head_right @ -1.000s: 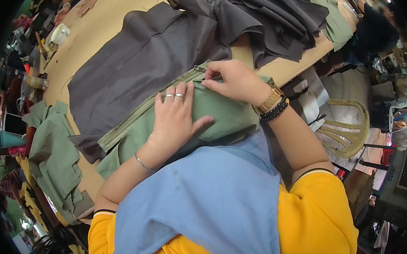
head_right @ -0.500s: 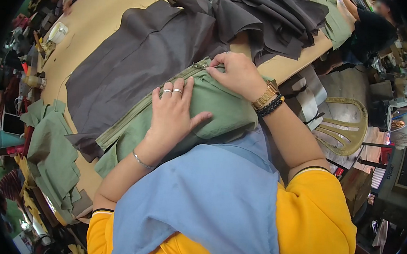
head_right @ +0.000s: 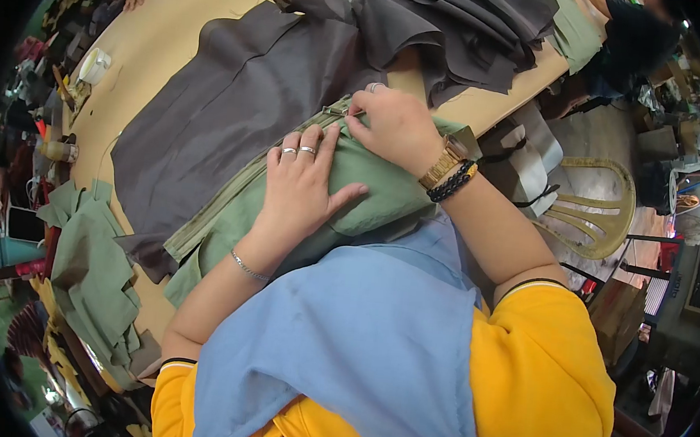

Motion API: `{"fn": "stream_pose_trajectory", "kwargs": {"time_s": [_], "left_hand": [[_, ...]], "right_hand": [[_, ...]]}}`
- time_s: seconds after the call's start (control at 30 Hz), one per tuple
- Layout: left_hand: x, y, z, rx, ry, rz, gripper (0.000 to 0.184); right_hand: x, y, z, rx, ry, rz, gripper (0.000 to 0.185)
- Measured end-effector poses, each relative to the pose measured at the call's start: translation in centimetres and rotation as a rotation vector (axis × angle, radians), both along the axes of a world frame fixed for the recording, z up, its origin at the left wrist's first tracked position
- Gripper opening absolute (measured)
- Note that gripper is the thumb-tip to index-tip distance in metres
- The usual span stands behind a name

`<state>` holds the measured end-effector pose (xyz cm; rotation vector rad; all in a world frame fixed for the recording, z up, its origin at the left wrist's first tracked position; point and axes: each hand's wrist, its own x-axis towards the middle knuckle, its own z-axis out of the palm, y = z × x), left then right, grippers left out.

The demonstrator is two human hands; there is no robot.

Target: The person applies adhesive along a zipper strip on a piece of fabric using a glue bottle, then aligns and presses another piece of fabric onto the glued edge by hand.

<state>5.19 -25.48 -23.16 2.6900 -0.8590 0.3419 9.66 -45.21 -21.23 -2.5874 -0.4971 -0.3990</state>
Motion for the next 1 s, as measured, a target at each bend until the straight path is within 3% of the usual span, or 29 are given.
{"fn": "stream_pose_trajectory", "kwargs": {"time_s": [0.3, 0.7, 0.8, 1.0], "left_hand": [[0.0, -0.1, 0.6, 0.044, 0.065, 0.014, 0.090], [0.0, 0.0, 0.6, 0.033, 0.063, 0.009, 0.090], [0.0, 0.0, 0.5, 0.038, 0.057, 0.007, 0.089], [-0.5, 0.4, 0.2, -0.018, 0.066, -0.037, 0.084]], "right_hand": [[0.7, -2.2, 0.4, 0.156, 0.183, 0.034, 0.019], [2.5, -2.3, 0.2, 0.137, 0.309, 0.015, 0.024], [2.5, -1.8, 1.3, 0.026, 0.357, -0.044, 0.022], [1.8, -0.5, 1.3, -0.256, -0.014, 0.055, 0.007]]}}
